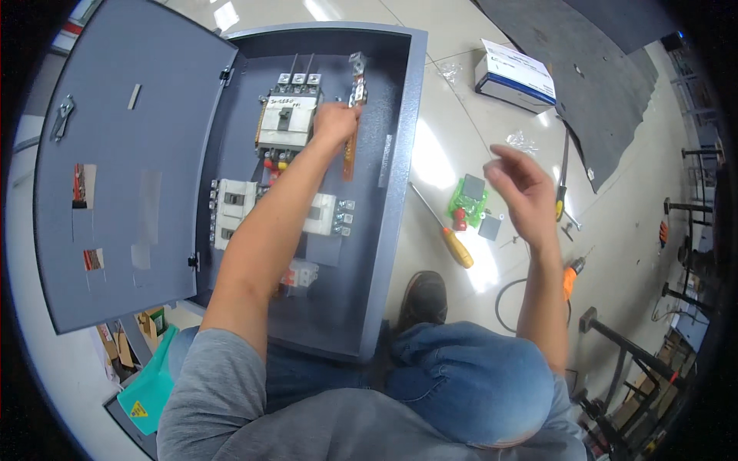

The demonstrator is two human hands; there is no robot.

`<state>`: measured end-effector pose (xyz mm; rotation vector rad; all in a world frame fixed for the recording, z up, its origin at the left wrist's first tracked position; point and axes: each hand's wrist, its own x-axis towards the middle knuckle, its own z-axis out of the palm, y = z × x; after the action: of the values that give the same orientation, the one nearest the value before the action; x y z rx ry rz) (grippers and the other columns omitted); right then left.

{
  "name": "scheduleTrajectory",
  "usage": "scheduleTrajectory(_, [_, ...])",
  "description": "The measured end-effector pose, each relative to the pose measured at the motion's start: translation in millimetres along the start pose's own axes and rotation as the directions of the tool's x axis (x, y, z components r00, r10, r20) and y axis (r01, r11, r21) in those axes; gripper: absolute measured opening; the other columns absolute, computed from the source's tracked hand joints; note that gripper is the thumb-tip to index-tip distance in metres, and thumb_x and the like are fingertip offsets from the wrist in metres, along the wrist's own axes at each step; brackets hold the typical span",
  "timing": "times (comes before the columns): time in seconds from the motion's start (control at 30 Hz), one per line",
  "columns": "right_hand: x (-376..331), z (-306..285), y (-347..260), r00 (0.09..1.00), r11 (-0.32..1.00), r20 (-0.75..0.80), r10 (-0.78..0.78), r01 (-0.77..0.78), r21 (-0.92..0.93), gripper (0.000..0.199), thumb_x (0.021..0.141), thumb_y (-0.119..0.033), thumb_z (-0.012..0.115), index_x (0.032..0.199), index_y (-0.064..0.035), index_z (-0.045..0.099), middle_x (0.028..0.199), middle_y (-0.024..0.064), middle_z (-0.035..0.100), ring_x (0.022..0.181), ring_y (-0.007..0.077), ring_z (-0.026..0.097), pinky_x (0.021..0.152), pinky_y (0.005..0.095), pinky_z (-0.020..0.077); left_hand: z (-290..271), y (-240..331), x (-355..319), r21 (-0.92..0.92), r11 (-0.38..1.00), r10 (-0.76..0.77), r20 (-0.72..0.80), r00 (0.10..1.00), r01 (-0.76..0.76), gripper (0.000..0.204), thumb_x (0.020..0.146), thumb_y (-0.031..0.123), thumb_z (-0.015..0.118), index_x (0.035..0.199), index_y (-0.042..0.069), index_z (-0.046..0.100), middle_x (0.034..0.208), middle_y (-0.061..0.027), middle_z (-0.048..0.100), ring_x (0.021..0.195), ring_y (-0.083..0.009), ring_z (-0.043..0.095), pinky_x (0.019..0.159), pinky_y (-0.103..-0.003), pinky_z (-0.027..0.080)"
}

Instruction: Installing and wiring circuit breakers into an electrical distribution panel.

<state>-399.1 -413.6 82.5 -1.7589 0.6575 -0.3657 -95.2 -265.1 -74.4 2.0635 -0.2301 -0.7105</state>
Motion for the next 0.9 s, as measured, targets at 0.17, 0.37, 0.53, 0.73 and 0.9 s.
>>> scheduleTrajectory(0.17, [-14,-1,46,0.975,0.974,-0.006,0.224,-0.224,-0.01,0.034,0.091,-0.011,0.066,0.121,0.0029,0.061,0.097,0.0063,0.068,0.091,0.0124,0.064,0.084,0.0261,0.0497,31,-23,16,0.513,0.858,0.005,0.037,0.999,-0.023,0.03,0.084,0.025,0.068,0.097,-0.002,0.071,0.102,-0.0281,0.068,0.095,-0.0412,0.068,0.085,-0.046,0.054])
scheduleTrajectory(0.37, [-4,10,72,0.968,0.967,0.045,0.247,-0.249,0.053,0.035,0.09,-0.011,0.067,0.122,0.0034,0.061,0.097,0.0065,0.068,0.091,0.0122,0.063,0.084,0.0264,0.0498,39,-22,2,0.514,0.858,0.037,-0.055,0.998,-0.004,0.026,0.086,0.021,0.064,0.097,-0.002,0.071,0.103,-0.0273,0.068,0.099,-0.0418,0.066,0.087,-0.047,0.054])
scheduleTrajectory(0.53, [-1,21,83,0.967,0.968,0.068,0.247,-0.249,0.02,0.036,0.09,-0.012,0.068,0.121,0.004,0.061,0.095,0.0059,0.068,0.088,0.0112,0.063,0.081,0.0253,0.0503,33,-22,-2,0.602,0.798,0.06,-0.052,0.997,-0.016,0.032,0.084,0.026,0.07,0.097,-0.002,0.071,0.103,-0.0273,0.068,0.099,-0.0412,0.066,0.088,-0.046,0.053])
scheduleTrajectory(0.73, [-3,28,86,0.956,0.962,0.102,0.273,-0.272,-0.026,0.036,0.089,-0.013,0.069,0.12,0.0042,0.061,0.093,0.006,0.068,0.086,0.0108,0.063,0.079,0.025,0.0508,19,-24,-3,0.651,0.754,0.087,0.034,0.996,-0.088,0.027,0.082,0.018,0.068,0.101,-0.002,0.07,0.105,-0.0238,0.069,0.102,-0.0397,0.066,0.086,-0.045,0.055])
scheduleTrajectory(0.9, [-7,23,95,0.956,0.96,0.095,0.278,-0.273,-0.062,0.038,0.089,-0.013,0.069,0.122,0.0034,0.061,0.093,0.0072,0.069,0.086,0.0117,0.063,0.079,0.0261,0.0513,8,3,-27,0.738,0.658,-0.011,0.21,0.978,-0.152,0.034,0.073,0.02,0.077,0.099,-0.001,0.071,0.103,-0.0216,0.07,0.099,-0.0348,0.068,0.085,-0.042,0.056])
